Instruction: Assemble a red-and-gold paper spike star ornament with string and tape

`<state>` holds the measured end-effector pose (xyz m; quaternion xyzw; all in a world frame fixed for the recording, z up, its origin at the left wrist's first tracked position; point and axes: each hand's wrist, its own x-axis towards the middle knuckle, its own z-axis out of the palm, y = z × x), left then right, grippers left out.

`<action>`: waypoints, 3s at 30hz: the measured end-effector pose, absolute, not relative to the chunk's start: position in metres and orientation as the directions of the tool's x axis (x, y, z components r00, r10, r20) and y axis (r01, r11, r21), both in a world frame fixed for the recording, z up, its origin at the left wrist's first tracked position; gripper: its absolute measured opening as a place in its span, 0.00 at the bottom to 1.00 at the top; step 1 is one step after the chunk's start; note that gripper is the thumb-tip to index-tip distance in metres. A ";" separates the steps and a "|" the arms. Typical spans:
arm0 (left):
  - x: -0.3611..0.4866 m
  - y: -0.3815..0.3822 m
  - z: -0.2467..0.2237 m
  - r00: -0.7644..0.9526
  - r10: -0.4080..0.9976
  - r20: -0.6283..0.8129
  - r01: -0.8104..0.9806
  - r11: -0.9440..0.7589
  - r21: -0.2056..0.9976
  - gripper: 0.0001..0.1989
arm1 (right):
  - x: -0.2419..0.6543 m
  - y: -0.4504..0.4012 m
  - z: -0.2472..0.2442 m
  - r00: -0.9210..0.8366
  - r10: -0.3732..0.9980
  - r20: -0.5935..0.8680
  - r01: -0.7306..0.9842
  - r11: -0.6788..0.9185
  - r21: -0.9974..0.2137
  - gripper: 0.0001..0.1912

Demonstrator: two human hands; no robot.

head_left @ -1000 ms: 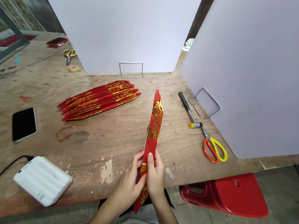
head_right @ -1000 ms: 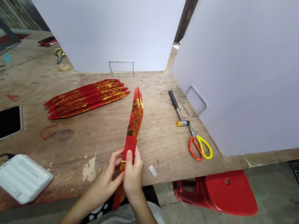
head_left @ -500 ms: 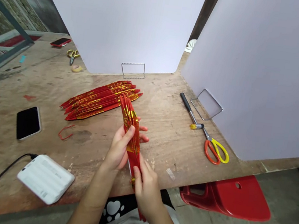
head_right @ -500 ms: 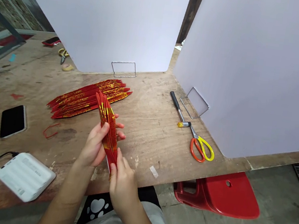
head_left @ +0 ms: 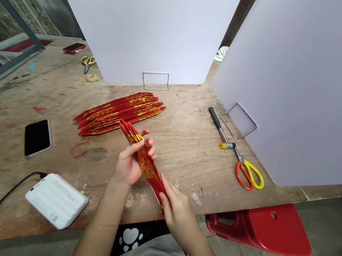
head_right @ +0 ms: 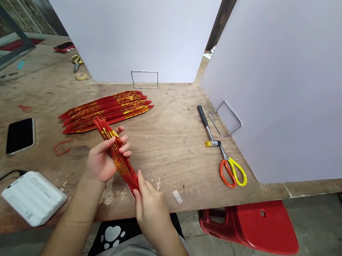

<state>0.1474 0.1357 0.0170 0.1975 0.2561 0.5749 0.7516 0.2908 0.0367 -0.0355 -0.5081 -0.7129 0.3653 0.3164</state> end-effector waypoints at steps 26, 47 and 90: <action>0.118 0.166 -0.021 -0.221 0.957 -0.189 -0.892 -0.120 0.435 0.19 | 0.342 0.042 -0.033 -0.484 0.867 -0.118 0.583 0.219 -0.783 0.31; 0.078 0.183 -0.041 -0.557 0.830 -0.007 -0.132 -0.080 0.988 0.17 | 0.378 0.106 -0.020 -0.322 0.937 -0.136 0.798 0.192 -0.572 0.19; -0.037 0.406 -0.046 0.161 0.964 -0.212 0.987 -0.151 0.060 0.26 | 0.230 0.301 -0.067 -0.845 0.482 0.231 0.473 0.876 -0.098 0.06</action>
